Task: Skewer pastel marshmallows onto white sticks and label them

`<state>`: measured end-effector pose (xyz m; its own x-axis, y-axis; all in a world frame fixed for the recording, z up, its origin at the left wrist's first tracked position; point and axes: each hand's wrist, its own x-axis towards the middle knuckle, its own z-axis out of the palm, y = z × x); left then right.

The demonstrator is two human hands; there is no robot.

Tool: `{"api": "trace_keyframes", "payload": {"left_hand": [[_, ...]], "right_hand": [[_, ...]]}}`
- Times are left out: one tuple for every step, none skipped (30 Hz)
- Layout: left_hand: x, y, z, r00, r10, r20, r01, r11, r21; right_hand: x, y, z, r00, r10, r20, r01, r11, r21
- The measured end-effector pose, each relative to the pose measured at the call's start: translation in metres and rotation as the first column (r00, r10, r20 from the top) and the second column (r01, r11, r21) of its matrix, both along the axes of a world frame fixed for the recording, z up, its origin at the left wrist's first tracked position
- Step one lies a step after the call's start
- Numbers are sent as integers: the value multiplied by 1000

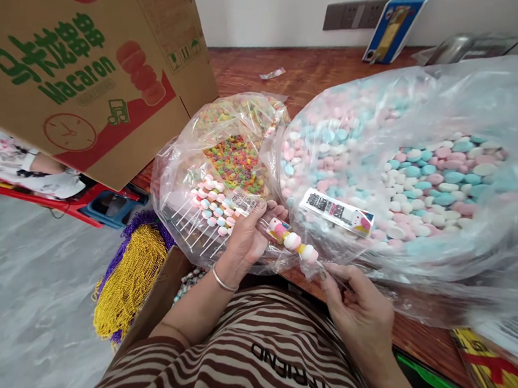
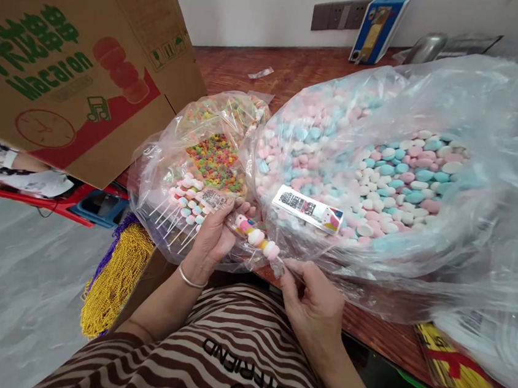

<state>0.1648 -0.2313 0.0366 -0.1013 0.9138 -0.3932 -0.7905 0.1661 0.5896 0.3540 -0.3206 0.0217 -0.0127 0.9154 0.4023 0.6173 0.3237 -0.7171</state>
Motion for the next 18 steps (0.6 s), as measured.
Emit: {"api": "trace_keyframes", "payload": {"left_hand": [[3, 0, 2, 1000, 12, 20, -12, 1000, 9], [6, 1, 3, 999, 15, 34, -16, 1000, 23], [9, 1, 5, 999, 8, 45, -10, 999, 37], [11, 1, 5, 998, -6, 55, 3, 999, 53], [13, 2, 6, 998, -23, 66, 18, 997, 71], [15, 2, 6, 996, -41, 77, 34, 995, 92], [16, 2, 6, 995, -56, 87, 46, 993, 112], [17, 2, 6, 993, -68, 92, 56, 990, 128], [18, 2, 6, 993, -76, 90, 64, 989, 134], [19, 2, 6, 993, -80, 85, 69, 989, 129], [20, 2, 6, 993, -84, 81, 74, 990, 119], [21, 2, 6, 993, -88, 84, 79, 991, 111], [22, 1, 5, 991, -91, 94, 81, 991, 108], [23, 1, 5, 990, -93, 108, 81, 991, 110], [24, 1, 5, 988, -94, 120, 81, 990, 113], [25, 1, 4, 988, -91, 123, 77, 991, 111], [26, 2, 3, 990, -83, 117, 72, 992, 100], [27, 2, 3, 992, -74, 105, 65, 994, 83]], "right_hand": [[-2, 0, -2, 1000, -4, 27, 3, 1000, 27], [-3, 1, -4, 998, -6, 56, 3, 998, 58], [-4, 1, -7, 996, -3, 88, -5, 996, 86], [-6, 1, -8, 993, 1, 116, -14, 994, 108], [-7, 1, -10, 991, 8, 135, -24, 993, 116], [-8, 1, -11, 990, 18, 137, -33, 993, 112], [-9, 1, -11, 992, 31, 119, -42, 995, 91], [-10, 0, -10, 996, 49, 80, -53, 998, 47], [-11, 0, -9, 998, 67, 19, -66, 998, -20], [-12, -1, -8, 995, 81, -60, -87, 991, -104], [-14, -1, -6, 985, 91, -149, -120, 973, -200], [-15, -2, -5, 967, 94, -238, -163, 943, -291], [-17, -2, -3, 945, 92, -313, -208, 909, -361], [-19, -2, -3, 928, 85, -364, -237, 887, -397], [-20, -2, -2, 921, 79, -382, -242, 884, -399], [-21, -2, -3, 928, 78, -364, -220, 903, -368], [-22, -2, -4, 948, 80, -308, -177, 937, -300], [-23, -2, -7, 972, 80, -220, -126, 971, -205]]}}
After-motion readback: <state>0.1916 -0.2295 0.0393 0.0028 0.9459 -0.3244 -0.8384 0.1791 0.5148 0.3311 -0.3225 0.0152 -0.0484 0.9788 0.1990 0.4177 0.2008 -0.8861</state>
